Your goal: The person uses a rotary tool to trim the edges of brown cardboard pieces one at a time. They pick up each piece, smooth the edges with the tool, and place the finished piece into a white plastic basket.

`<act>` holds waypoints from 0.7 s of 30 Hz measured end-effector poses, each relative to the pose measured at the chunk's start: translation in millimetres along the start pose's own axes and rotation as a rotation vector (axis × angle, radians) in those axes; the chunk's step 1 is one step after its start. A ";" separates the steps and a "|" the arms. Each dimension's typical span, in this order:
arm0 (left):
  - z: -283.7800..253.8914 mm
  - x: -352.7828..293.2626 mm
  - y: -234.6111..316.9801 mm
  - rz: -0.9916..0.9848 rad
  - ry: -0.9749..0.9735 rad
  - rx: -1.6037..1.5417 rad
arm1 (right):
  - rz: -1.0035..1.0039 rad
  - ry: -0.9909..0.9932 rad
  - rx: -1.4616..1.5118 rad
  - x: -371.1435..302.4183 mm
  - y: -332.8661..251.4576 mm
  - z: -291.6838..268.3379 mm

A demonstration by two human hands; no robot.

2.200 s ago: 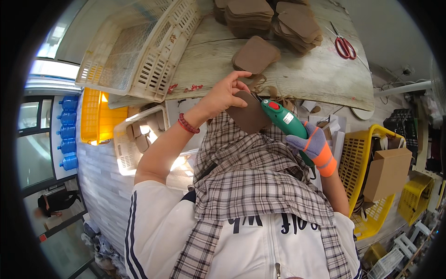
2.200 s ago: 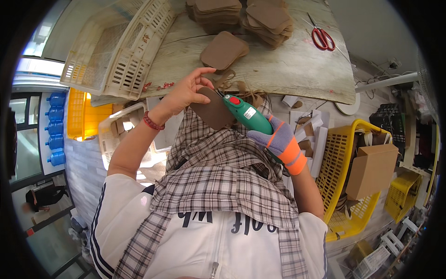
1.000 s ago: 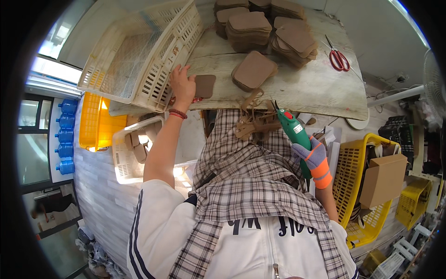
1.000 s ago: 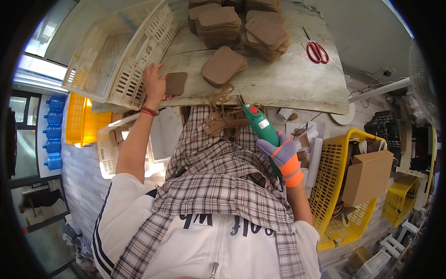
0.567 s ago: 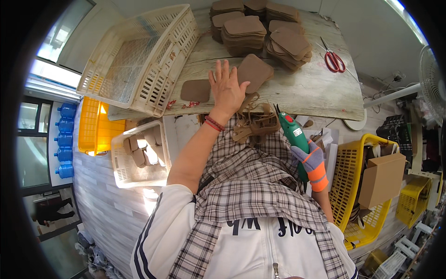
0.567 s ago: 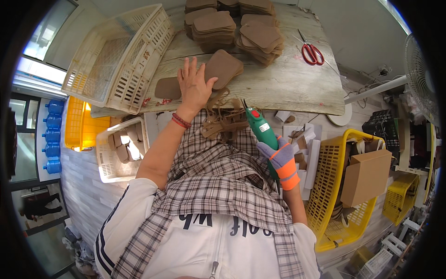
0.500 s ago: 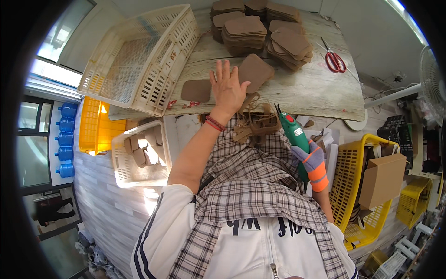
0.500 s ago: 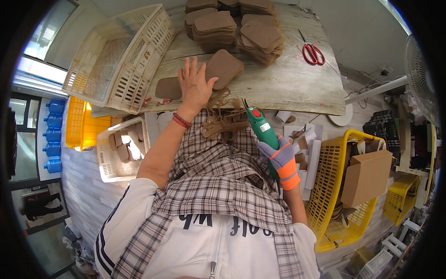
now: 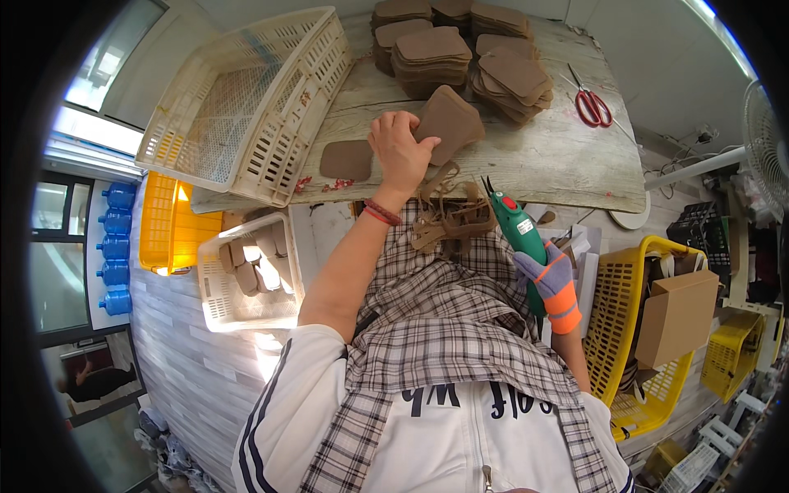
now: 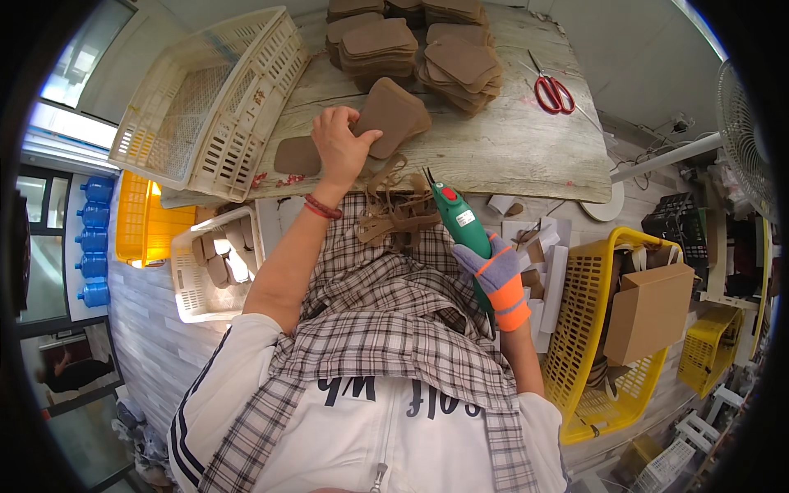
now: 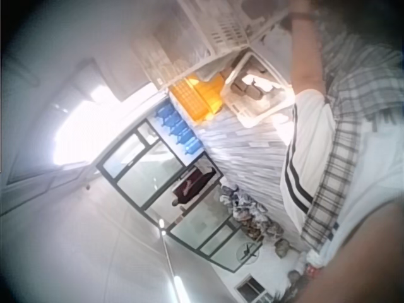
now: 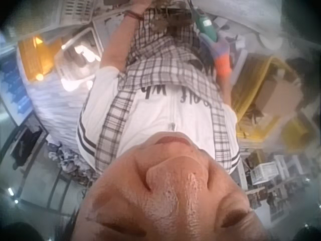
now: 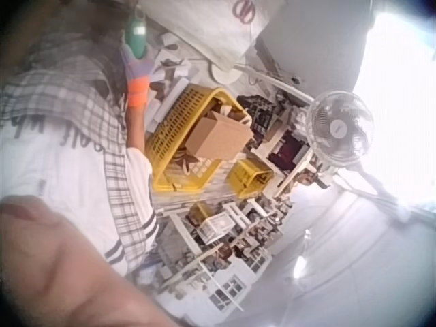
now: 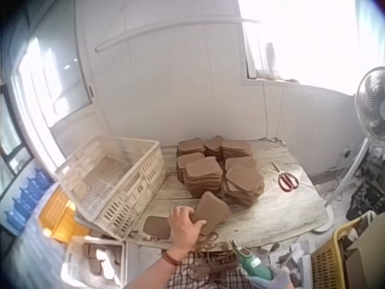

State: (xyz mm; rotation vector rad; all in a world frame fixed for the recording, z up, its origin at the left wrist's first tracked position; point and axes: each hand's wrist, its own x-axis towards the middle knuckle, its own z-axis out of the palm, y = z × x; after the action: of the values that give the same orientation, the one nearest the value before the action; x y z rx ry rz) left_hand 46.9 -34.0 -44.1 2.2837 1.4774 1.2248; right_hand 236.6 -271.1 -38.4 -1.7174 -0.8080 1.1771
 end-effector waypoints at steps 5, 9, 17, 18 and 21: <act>-1.9 7.1 -9.0 -0.414 -0.147 -0.669 | 0.003 -0.014 0.079 -1.5 -14.3 5.3; -17.6 2.1 21.9 -0.725 -0.034 -1.433 | -0.052 0.035 0.039 2.6 -16.3 9.6; -7.9 -16.9 55.4 -0.760 -0.008 -1.930 | -0.051 0.039 0.161 -3.0 -44.6 18.4; -6.4 -17.2 58.6 -0.772 0.001 -1.972 | -0.051 0.034 0.161 -3.9 -47.2 16.8; -3.5 -16.7 65.6 -0.843 0.019 -2.025 | -0.060 0.037 0.153 -4.9 -50.5 14.8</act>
State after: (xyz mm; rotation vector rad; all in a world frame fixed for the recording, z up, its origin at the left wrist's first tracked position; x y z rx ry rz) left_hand 86.7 -81.5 -16.5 0.2390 0.3233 1.2252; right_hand 219.3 -250.5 7.1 -1.5746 -0.7232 1.1341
